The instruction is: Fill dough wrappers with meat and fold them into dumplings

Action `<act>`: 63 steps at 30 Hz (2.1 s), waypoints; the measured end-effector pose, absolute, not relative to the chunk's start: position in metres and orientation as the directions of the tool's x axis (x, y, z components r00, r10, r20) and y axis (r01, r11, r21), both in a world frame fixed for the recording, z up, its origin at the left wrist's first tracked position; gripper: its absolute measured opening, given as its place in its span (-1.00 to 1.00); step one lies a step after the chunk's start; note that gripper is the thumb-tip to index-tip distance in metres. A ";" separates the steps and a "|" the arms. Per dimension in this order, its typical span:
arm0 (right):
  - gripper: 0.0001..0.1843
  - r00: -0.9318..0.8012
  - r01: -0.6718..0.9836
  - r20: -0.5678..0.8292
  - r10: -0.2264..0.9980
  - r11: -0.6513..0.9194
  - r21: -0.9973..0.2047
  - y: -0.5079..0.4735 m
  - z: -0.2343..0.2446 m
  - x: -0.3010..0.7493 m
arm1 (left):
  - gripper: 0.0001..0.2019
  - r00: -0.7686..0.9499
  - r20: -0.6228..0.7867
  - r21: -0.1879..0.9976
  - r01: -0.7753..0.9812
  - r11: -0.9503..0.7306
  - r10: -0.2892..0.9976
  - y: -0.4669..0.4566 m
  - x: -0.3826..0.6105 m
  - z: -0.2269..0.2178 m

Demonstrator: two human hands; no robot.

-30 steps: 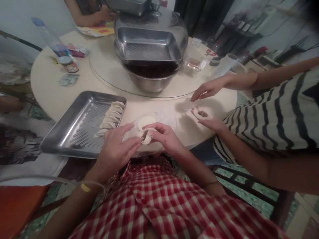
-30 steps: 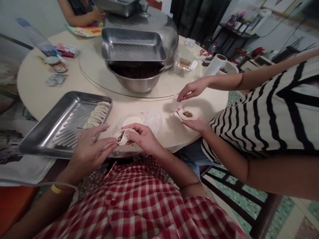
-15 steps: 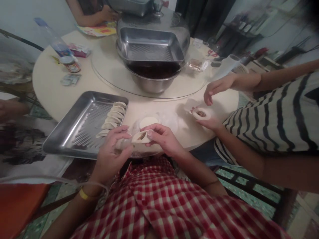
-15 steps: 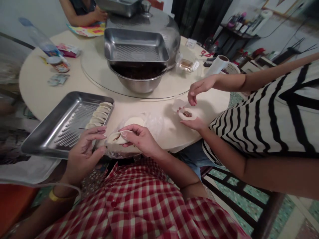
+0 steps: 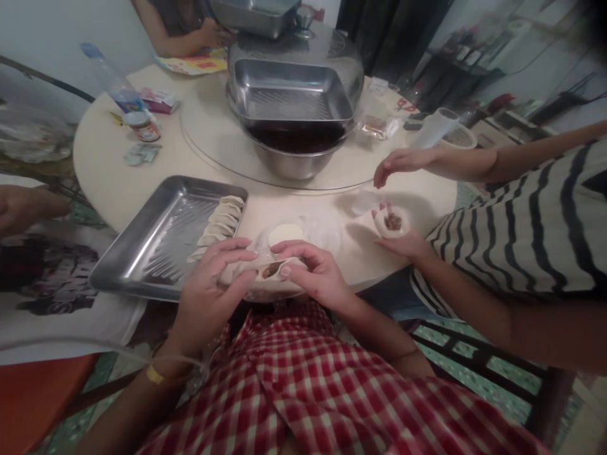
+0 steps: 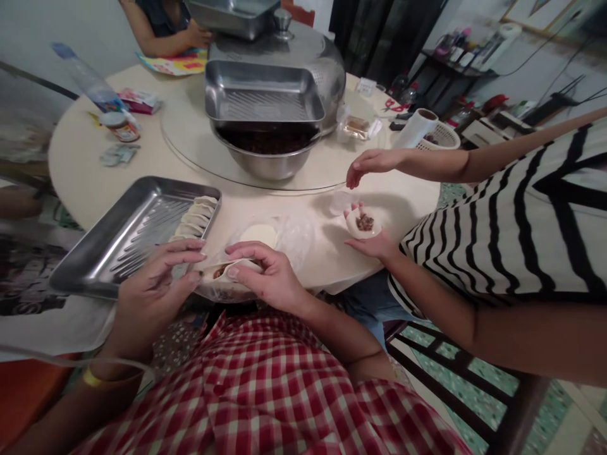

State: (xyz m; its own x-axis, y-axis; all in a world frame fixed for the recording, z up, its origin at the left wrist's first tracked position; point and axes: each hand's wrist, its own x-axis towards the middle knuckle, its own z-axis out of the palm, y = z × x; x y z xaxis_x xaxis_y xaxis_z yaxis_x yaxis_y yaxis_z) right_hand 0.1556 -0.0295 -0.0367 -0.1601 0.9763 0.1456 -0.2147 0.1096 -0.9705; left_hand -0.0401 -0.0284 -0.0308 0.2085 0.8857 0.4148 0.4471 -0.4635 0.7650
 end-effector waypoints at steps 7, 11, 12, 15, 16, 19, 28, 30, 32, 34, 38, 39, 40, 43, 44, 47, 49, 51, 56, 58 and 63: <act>-0.83 -0.130 -0.157 0.166 0.977 0.145 -0.977 -0.031 -0.038 0.153 | -0.95 0.327 0.469 0.643 0.510 -0.571 0.820 -0.026 -0.037 -0.021; -0.88 -0.134 -0.144 0.181 0.974 0.162 -0.976 -0.031 -0.039 0.151 | -0.94 0.354 0.501 0.616 0.496 -0.613 0.790 -0.028 -0.035 -0.018; -0.89 -0.142 -0.142 0.186 0.972 0.166 -0.976 -0.031 -0.038 0.151 | -0.94 0.360 0.502 0.615 0.492 -0.617 0.787 -0.028 -0.034 -0.017; -0.88 -0.172 -0.146 0.182 0.968 0.158 -0.977 -0.032 -0.037 0.150 | -0.93 0.374 0.490 0.616 0.491 -0.616 0.788 -0.027 -0.033 -0.015; -0.88 -0.183 -0.150 0.179 0.967 0.152 -0.977 -0.031 -0.036 0.150 | -0.93 0.374 0.486 0.615 0.495 -0.614 0.789 -0.027 -0.033 -0.015; -0.86 -0.198 -0.155 0.179 0.964 0.149 -0.977 -0.031 -0.036 0.149 | -0.94 0.369 0.478 0.609 0.514 -0.604 0.797 -0.027 -0.033 -0.017; -0.89 -0.222 -0.165 0.188 0.957 0.153 -0.974 -0.030 -0.036 0.146 | -0.97 0.292 0.410 0.704 0.501 -0.503 0.864 -0.024 -0.034 -0.025; -0.90 -0.217 -0.155 0.200 0.955 0.169 -0.973 -0.029 -0.035 0.146 | -0.97 0.280 0.410 0.725 0.477 -0.496 0.868 -0.024 -0.035 -0.026; -0.90 -0.207 -0.131 0.201 0.958 0.177 -0.975 -0.029 -0.035 0.145 | -0.96 0.275 0.408 0.742 0.456 -0.492 0.870 -0.024 -0.036 -0.026; -0.90 -0.186 -0.100 0.198 0.963 0.182 -0.978 -0.028 -0.034 0.144 | -0.95 0.285 0.389 0.765 0.429 -0.480 0.876 -0.024 -0.037 -0.026; -0.90 -0.141 -0.073 0.212 0.967 0.203 -0.976 -0.027 -0.034 0.142 | -0.89 0.297 0.360 0.792 0.405 -0.458 0.885 -0.025 -0.039 -0.024; -0.90 -0.141 -0.070 0.222 0.965 0.214 -0.974 -0.027 -0.035 0.141 | -0.88 0.294 0.362 0.791 0.406 -0.458 0.885 -0.025 -0.040 -0.024; -0.88 -0.146 -0.060 0.232 0.962 0.226 -0.972 -0.027 -0.035 0.141 | -0.87 0.290 0.366 0.788 0.409 -0.460 0.884 -0.026 -0.040 -0.024; -0.82 -0.177 -0.003 0.277 0.944 0.281 -0.960 -0.026 -0.036 0.140 | -0.87 0.286 0.373 0.783 0.414 -0.465 0.883 -0.028 -0.040 -0.023; -0.82 -0.181 0.018 0.297 0.938 0.305 -0.952 -0.026 -0.036 0.140 | -0.87 0.286 0.372 0.781 0.418 -0.464 0.883 -0.029 -0.041 -0.023; -0.83 -0.163 0.063 0.356 0.920 0.370 -0.927 -0.026 -0.036 0.140 | -0.87 0.260 0.366 0.778 0.442 -0.447 0.894 -0.031 -0.043 -0.023; -0.83 -0.145 0.085 0.385 0.911 0.399 -0.913 -0.025 -0.035 0.140 | -0.90 0.246 0.356 0.770 0.470 -0.432 0.902 -0.030 -0.046 -0.023; -0.83 -0.126 0.112 0.400 0.908 0.413 -0.904 -0.024 -0.036 0.140 | -0.95 0.253 0.348 0.761 0.487 -0.430 0.903 -0.029 -0.048 -0.023; -0.80 -0.115 0.161 0.384 0.916 0.399 -0.903 -0.022 -0.039 0.135 | -0.94 0.276 0.342 0.762 0.478 -0.437 0.898 -0.027 -0.049 -0.022; -0.81 -0.123 0.163 0.382 0.916 0.398 -0.903 -0.022 -0.040 0.134 | -0.96 0.257 0.327 0.767 0.491 -0.414 0.910 -0.027 -0.048 -0.022; -0.83 -0.126 0.166 0.416 0.901 0.432 -0.886 -0.022 -0.041 0.134 | -0.93 0.174 0.229 0.804 0.521 -0.287 0.958 -0.026 -0.048 -0.022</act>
